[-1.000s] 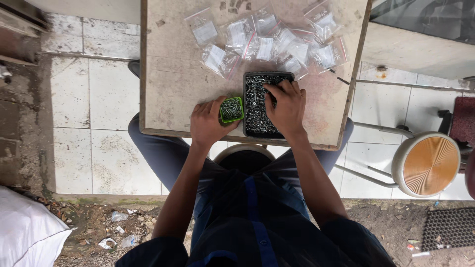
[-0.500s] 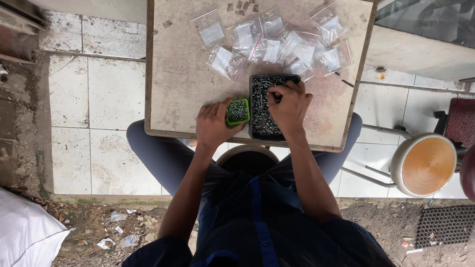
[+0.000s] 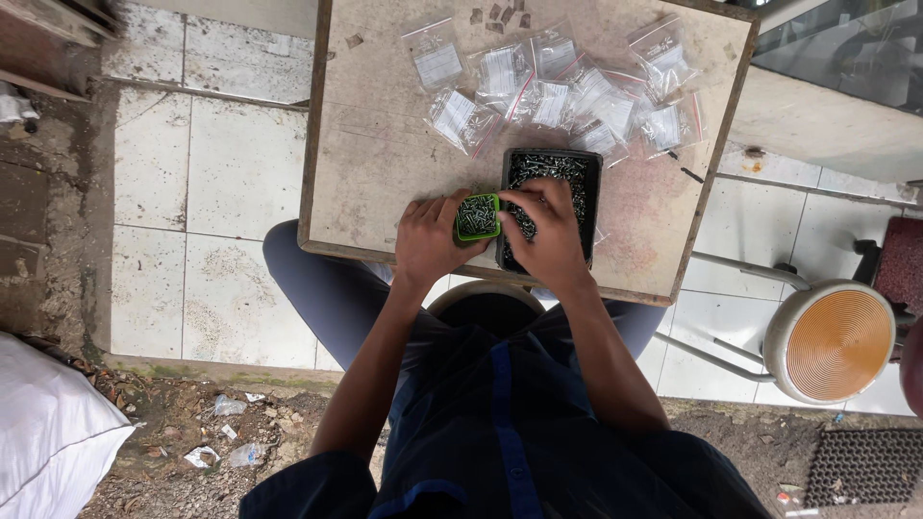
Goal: The person sits at a table and sorts small metal screws from a black tray into a small green container using their hands. Several empty plastic bags are visible on the table.
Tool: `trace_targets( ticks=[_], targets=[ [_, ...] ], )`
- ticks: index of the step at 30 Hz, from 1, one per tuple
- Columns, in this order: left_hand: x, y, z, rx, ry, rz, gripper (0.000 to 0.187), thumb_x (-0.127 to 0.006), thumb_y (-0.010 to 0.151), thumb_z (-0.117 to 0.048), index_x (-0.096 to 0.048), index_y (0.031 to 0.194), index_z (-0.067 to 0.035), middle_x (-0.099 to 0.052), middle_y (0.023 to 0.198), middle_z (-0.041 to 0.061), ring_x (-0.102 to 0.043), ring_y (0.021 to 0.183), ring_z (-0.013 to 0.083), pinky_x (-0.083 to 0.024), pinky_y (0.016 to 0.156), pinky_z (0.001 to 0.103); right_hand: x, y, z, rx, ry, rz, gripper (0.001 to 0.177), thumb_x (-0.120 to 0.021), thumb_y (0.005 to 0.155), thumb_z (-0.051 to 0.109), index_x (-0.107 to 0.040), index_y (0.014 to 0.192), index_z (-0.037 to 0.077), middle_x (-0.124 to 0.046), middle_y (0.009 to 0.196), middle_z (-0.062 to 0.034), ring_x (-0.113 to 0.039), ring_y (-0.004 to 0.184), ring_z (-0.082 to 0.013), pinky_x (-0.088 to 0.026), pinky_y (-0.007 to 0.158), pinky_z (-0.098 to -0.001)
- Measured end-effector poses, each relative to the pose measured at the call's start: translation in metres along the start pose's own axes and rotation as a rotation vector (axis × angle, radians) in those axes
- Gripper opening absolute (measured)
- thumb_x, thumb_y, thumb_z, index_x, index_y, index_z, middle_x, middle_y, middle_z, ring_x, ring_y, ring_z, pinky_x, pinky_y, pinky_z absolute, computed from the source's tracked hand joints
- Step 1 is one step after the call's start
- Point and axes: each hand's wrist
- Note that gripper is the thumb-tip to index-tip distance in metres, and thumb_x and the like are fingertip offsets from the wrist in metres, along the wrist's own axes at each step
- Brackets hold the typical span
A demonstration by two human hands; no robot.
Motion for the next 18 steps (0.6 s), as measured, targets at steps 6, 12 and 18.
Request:
trace_targets(
  ticks=[6,12,18],
  targets=[
    [0.002,0.002,-0.004,-0.002,0.000,-0.005,0.075,-0.090,0.068,-0.055,-0.072,0.130,-0.016,-0.075,0.091,0.004,-0.079,0.085,0.0242,-0.059,0.077,0.041,0.042,-0.034,-0.023,-0.145,0.037,-0.110,0.023,-0.060,0.112,0.000,-0.070,0.132,0.007,-0.053,0.109,-0.0073,-0.061,0.101,-0.0296,-0.053,0.090,-0.0447],
    [0.003,0.006,-0.006,-0.040,0.013,-0.071,0.076,-0.091,0.066,-0.059,-0.072,0.127,-0.017,-0.075,0.088,0.003,-0.078,0.079,0.0240,-0.058,0.074,0.040,0.038,-0.080,-0.060,-0.180,0.050,-0.269,0.027,-0.070,0.105,-0.001,-0.076,0.130,0.009,-0.057,0.106,-0.0080,-0.066,0.093,-0.0273,-0.054,0.076,-0.0395],
    [-0.003,0.006,-0.005,-0.032,0.044,-0.106,0.074,-0.091,0.066,-0.063,-0.074,0.124,-0.019,-0.075,0.086,0.001,-0.078,0.078,0.0215,-0.058,0.073,0.037,0.034,-0.076,-0.049,-0.176,0.093,-0.329,0.031,-0.059,0.108,-0.005,-0.073,0.130,0.011,-0.054,0.108,-0.0060,-0.061,0.086,-0.0227,-0.055,0.076,-0.0411]
  ],
)
Point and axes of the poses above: each hand's wrist, its own y-axis towards the middle knuckle, its own x-axis out of the back of the hand, z = x × y
